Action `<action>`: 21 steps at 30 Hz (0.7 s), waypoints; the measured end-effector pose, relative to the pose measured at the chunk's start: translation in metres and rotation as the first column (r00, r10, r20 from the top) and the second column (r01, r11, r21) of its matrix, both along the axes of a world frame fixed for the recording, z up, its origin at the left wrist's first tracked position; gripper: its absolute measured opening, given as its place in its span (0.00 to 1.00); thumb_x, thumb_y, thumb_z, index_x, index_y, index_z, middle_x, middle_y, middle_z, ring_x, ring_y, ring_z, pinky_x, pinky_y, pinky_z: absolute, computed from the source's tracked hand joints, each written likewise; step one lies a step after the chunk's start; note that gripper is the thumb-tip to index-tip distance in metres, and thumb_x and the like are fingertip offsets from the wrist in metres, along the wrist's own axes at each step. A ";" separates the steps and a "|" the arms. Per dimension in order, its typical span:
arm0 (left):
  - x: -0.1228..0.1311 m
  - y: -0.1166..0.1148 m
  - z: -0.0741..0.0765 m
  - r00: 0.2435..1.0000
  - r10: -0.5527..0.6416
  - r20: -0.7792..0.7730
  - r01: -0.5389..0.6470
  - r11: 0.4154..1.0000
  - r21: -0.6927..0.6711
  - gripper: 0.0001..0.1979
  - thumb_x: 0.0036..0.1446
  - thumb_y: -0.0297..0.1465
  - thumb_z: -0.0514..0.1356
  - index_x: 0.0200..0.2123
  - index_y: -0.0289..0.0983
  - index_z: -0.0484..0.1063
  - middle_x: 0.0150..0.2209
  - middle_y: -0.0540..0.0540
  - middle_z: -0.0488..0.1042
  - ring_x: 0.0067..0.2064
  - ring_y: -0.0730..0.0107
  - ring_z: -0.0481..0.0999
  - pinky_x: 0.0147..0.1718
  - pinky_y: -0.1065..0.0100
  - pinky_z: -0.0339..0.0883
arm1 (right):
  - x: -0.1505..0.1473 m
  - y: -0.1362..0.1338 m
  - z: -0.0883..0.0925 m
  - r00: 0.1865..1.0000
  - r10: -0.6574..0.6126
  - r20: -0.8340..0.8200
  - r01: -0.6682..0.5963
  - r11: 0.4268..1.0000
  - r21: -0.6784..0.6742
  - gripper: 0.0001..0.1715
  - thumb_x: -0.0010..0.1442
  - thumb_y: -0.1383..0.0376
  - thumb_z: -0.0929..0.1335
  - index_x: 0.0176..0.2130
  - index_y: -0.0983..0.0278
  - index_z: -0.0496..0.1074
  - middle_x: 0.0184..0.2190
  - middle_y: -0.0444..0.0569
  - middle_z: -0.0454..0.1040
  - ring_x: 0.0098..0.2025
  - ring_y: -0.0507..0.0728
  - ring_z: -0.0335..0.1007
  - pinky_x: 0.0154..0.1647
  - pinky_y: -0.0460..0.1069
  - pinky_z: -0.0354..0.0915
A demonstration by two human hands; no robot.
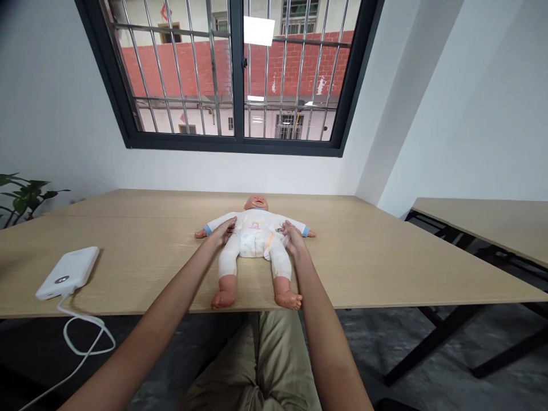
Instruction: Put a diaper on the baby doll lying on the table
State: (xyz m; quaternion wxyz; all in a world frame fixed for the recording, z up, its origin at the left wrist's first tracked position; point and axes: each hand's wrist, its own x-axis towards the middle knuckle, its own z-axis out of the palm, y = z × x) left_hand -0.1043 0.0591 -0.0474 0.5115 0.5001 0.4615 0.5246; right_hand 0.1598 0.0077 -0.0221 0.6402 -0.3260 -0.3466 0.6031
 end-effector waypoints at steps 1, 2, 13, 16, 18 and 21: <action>0.000 0.000 0.000 1.000 0.016 0.008 -0.016 0.998 -0.058 0.17 0.64 0.41 0.57 0.45 0.33 0.72 0.43 0.42 0.74 0.42 0.63 0.75 0.41 0.60 0.72 | 0.000 0.001 0.000 1.000 -0.026 0.015 0.026 1.000 0.006 0.12 0.53 0.76 0.67 0.38 0.63 0.67 0.26 0.39 0.66 0.23 0.47 0.61 0.27 0.42 0.64; 0.000 -0.001 0.001 0.999 0.032 0.014 -0.030 0.994 -0.109 0.18 0.64 0.42 0.57 0.40 0.32 0.73 0.37 0.42 0.75 0.38 0.64 0.75 0.39 0.61 0.72 | 0.001 0.001 0.000 0.996 -0.063 0.067 0.062 0.998 0.027 0.09 0.56 0.74 0.67 0.38 0.64 0.67 0.27 0.40 0.66 0.24 0.47 0.62 0.28 0.42 0.65; 0.001 -0.001 0.001 0.989 0.066 0.129 -0.036 0.975 -0.220 0.18 0.54 0.47 0.62 0.24 0.40 0.64 0.18 0.51 0.64 0.30 0.66 0.71 0.37 0.64 0.67 | 0.005 -0.001 0.003 0.911 -0.276 0.307 0.215 0.952 0.218 0.20 0.65 0.58 0.67 0.52 0.66 0.69 0.49 0.52 0.71 0.46 0.56 0.71 0.46 0.55 0.71; 0.001 -0.001 0.001 0.990 0.057 0.130 -0.028 0.975 -0.219 0.18 0.53 0.47 0.63 0.24 0.40 0.64 0.18 0.52 0.63 0.28 0.68 0.70 0.36 0.65 0.67 | 0.006 0.002 0.005 0.902 -0.317 0.291 0.259 0.940 0.221 0.16 0.65 0.58 0.67 0.47 0.68 0.70 0.43 0.51 0.72 0.40 0.53 0.71 0.41 0.51 0.71; 0.001 -0.001 0.001 0.990 0.055 0.130 -0.026 0.976 -0.215 0.19 0.52 0.48 0.63 0.24 0.41 0.64 0.17 0.52 0.63 0.28 0.68 0.70 0.35 0.65 0.67 | 0.008 0.003 0.005 0.899 -0.336 0.280 0.281 0.934 0.220 0.12 0.64 0.61 0.67 0.37 0.69 0.71 0.36 0.50 0.73 0.36 0.52 0.70 0.38 0.49 0.70; 0.001 -0.002 0.002 0.989 0.054 0.135 -0.025 0.977 -0.210 0.20 0.52 0.48 0.64 0.23 0.41 0.63 0.17 0.52 0.62 0.27 0.68 0.68 0.34 0.65 0.67 | 0.010 0.005 0.004 0.898 -0.349 0.266 0.295 0.929 0.224 0.11 0.59 0.66 0.66 0.25 0.66 0.67 0.27 0.51 0.70 0.32 0.53 0.68 0.35 0.48 0.67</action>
